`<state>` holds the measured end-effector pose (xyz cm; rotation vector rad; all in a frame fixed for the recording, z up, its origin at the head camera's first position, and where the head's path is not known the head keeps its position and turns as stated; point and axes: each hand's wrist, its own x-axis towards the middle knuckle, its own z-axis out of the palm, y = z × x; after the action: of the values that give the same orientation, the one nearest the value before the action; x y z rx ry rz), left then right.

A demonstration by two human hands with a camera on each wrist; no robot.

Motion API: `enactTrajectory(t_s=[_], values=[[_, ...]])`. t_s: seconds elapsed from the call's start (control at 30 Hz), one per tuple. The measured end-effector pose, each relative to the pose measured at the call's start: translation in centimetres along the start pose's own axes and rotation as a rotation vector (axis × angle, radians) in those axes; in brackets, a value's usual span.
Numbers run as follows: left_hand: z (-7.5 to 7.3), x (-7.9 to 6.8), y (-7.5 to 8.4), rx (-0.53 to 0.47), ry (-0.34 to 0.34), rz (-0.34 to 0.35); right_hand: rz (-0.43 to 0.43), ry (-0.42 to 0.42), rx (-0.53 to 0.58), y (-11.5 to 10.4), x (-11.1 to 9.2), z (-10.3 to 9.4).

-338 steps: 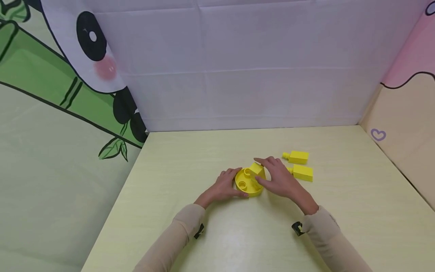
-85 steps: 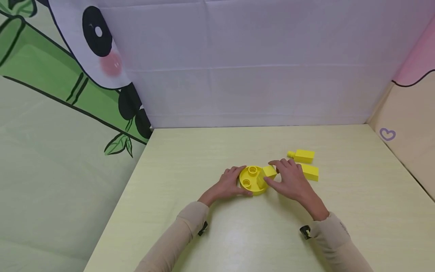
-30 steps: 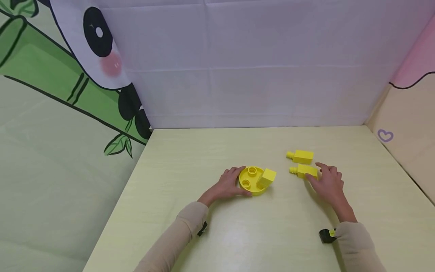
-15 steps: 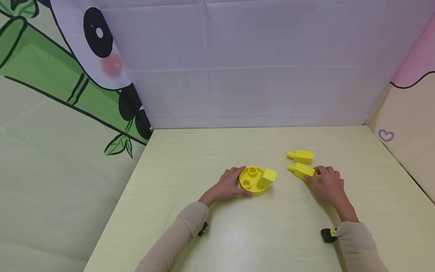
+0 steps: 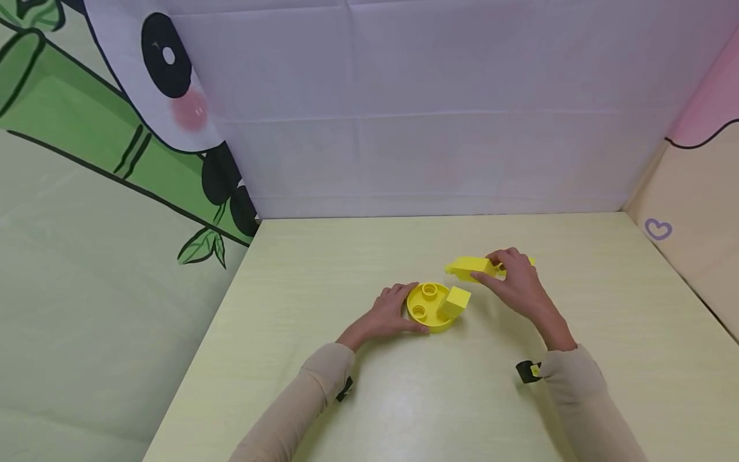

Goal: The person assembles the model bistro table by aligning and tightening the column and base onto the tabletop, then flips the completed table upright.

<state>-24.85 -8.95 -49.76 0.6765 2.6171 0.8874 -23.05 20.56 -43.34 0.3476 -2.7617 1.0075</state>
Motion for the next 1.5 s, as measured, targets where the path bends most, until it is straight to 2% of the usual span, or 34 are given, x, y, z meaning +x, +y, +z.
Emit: enactTrajectory(t_s=[0.17, 0.3, 0.5, 0.67, 0.9, 1.2, 1.33, 1.5], values=[[0.0, 0.0, -0.2, -0.002, 0.006, 0.006, -0.108, -0.137, 0.0, -2.6, 1.8, 0.6], [0.1, 0.1, -0.3, 0.014, 0.005, 0.007, -0.119, -0.193, -0.072, -3.8, 2.6, 1.3], [0.0, 0.0, -0.1, 0.021, 0.0, -0.006, -0.105, -0.219, -0.14, -4.6, 3.0, 2.3], [0.0, 0.0, 0.1, 0.026, -0.004, -0.005, -0.114, -0.203, -0.162, -4.9, 3.3, 3.0], [0.0, -0.1, 0.0, 0.033, 0.0, -0.009, -0.157, -0.185, -0.261, -6.0, 3.8, 4.3], [0.1, 0.0, -0.1, 0.026, 0.002, -0.003, -0.082, -0.143, -0.328, -6.6, 3.3, 4.8], [0.1, 0.1, -0.2, 0.031, 0.005, 0.003, -0.037, -0.1, -0.347, -6.7, 2.5, 4.5], [0.1, 0.0, -0.2, 0.03, 0.007, 0.001, -0.03, -0.045, -0.383, -7.1, 1.8, 4.7]])
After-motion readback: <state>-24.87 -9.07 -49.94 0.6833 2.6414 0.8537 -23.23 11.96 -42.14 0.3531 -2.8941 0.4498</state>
